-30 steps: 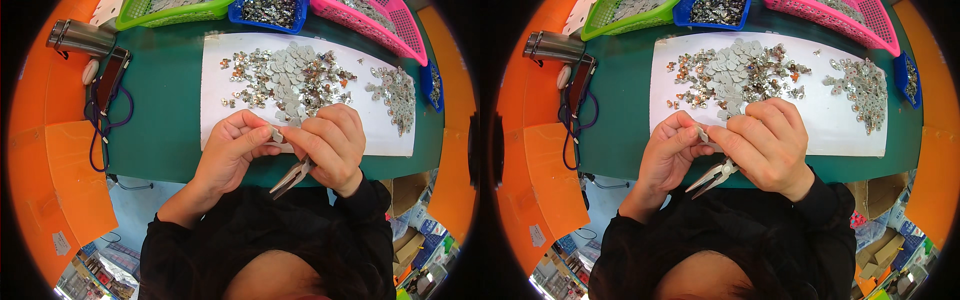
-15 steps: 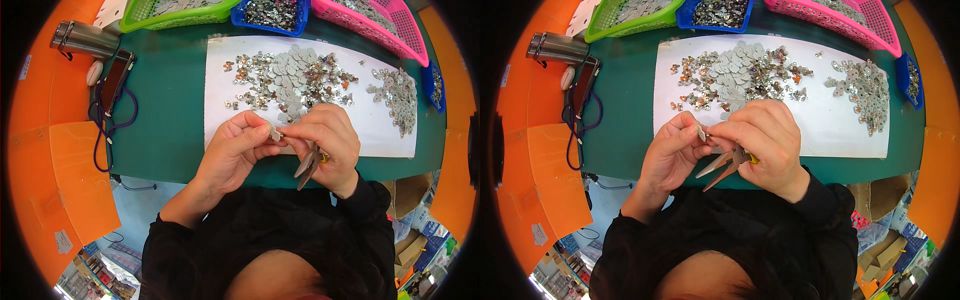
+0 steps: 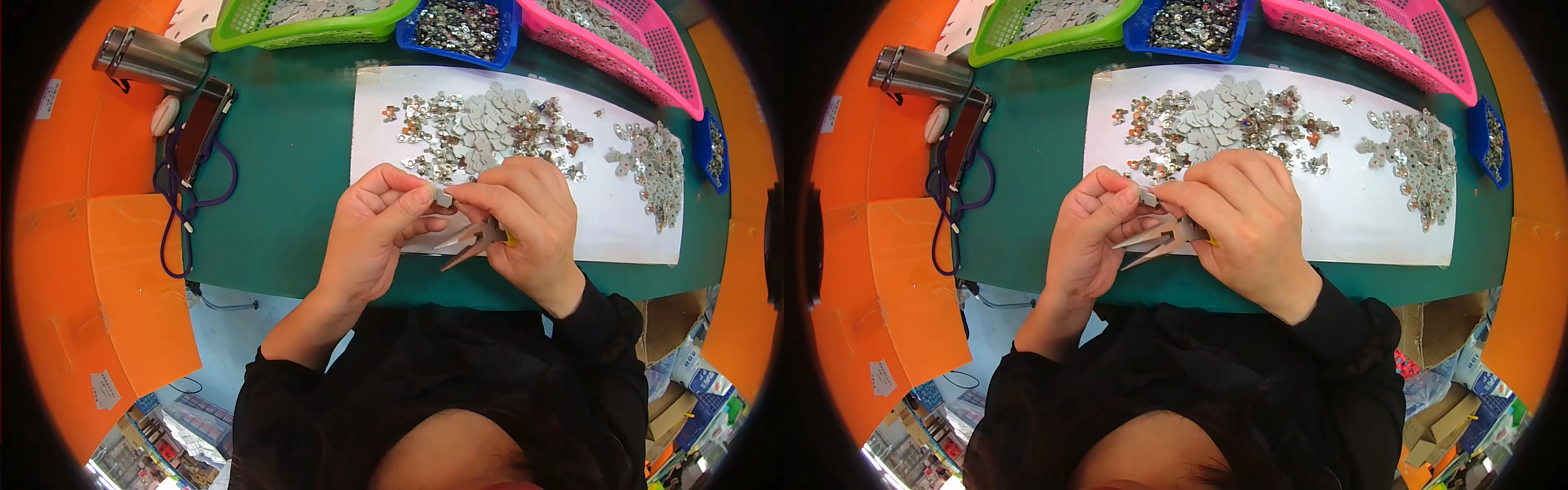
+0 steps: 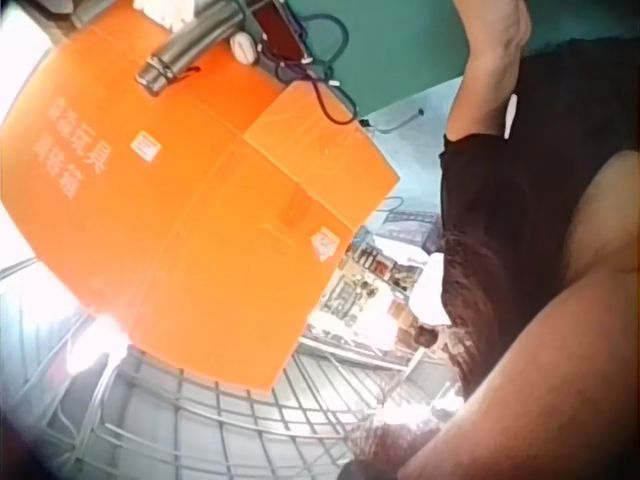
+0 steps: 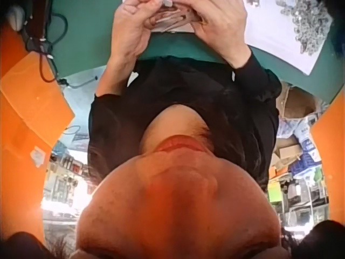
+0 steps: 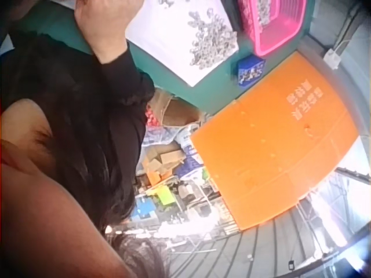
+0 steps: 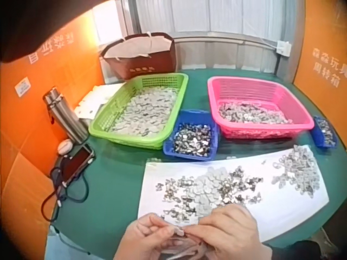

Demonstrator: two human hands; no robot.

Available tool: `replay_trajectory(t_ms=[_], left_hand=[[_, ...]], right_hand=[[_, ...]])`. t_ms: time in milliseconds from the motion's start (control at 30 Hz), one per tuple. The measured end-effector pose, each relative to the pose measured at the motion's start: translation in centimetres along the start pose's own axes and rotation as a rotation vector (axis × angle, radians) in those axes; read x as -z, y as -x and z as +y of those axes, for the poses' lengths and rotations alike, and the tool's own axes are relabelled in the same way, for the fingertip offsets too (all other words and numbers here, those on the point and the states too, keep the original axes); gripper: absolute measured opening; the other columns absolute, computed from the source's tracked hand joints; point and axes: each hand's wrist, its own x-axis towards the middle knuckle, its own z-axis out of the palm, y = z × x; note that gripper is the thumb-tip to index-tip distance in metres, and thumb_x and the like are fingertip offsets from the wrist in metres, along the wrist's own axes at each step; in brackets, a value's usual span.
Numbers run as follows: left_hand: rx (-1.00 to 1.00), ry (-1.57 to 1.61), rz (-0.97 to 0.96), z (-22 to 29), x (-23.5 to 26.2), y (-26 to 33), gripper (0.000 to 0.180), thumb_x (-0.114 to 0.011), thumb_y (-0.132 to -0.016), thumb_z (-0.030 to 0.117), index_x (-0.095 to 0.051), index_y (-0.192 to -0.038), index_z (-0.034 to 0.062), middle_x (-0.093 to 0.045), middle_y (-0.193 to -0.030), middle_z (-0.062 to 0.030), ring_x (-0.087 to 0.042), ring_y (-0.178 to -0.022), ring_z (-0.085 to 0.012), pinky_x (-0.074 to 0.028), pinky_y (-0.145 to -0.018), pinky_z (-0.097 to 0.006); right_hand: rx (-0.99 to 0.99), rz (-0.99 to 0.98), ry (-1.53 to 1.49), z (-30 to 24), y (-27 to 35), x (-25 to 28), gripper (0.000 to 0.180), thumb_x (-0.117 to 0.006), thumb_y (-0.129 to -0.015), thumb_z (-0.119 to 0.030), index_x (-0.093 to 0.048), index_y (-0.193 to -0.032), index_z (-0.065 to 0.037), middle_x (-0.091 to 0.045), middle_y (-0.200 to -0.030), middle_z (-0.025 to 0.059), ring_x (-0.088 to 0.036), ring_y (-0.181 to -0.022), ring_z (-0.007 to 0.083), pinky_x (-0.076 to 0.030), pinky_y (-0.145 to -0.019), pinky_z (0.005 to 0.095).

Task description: Assemble small decorative metal components using a pair of pliers.

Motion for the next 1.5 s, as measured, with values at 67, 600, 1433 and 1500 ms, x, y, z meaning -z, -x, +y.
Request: replay_trajectory(t_ms=[67, 600, 1433, 1500], left_hand=[[-0.028, -0.031, 0.042, 0.2, 0.0, -0.1, 0.009, -0.065, -0.097, 0.008, -0.058, -0.100, 0.0032, -0.072, -0.100, -0.0147, -0.072, -0.093, -0.0214, -0.059, -0.081, -0.030], [0.182, 0.191, -0.005, 1.4, 0.4, -0.9, 0.008, -0.066, -0.097, 0.011, -0.061, -0.099, 0.0053, -0.069, -0.110, -0.0113, -0.067, -0.097, -0.0151, -0.056, -0.089, -0.027], [-0.378, -0.149, 0.098, -0.7, -0.7, -0.8, 0.010, -0.065, -0.097, 0.006, -0.055, -0.098, 0.0009, -0.071, -0.106, -0.0184, -0.068, -0.089, -0.0166, -0.056, -0.083, -0.030], [-0.403, -0.167, 0.104, -0.7, -0.8, -0.8, 0.010, -0.065, -0.097, 0.005, -0.055, -0.098, 0.0008, -0.071, -0.106, -0.0185, -0.068, -0.089, -0.0168, -0.057, -0.082, -0.030]], right_hand=[[0.009, 0.005, 0.005, 0.0, -0.4, -0.5, 0.033, -0.078, -0.064, 0.000, -0.074, -0.095, -0.011, -0.065, -0.084, 0.0026, -0.061, -0.083, 0.0258, -0.047, -0.072, 0.0363], [0.132, 0.128, 0.012, 1.0, -0.7, -1.6, 0.030, -0.081, -0.064, -0.001, -0.073, -0.092, -0.008, -0.063, -0.080, 0.0043, -0.060, -0.077, 0.0266, -0.049, -0.069, 0.0365], [0.013, -0.064, 0.295, 0.1, -1.2, 1.1, 0.021, -0.075, -0.075, -0.007, -0.072, -0.095, -0.009, -0.061, -0.081, 0.0069, -0.057, -0.075, 0.0275, -0.045, -0.068, 0.0360], [-0.150, -0.147, 0.097, 0.4, -0.6, 1.0, 0.017, -0.075, -0.074, -0.006, -0.069, -0.090, -0.007, -0.060, -0.079, 0.0087, -0.057, -0.073, 0.0276, -0.044, -0.064, 0.0359]])
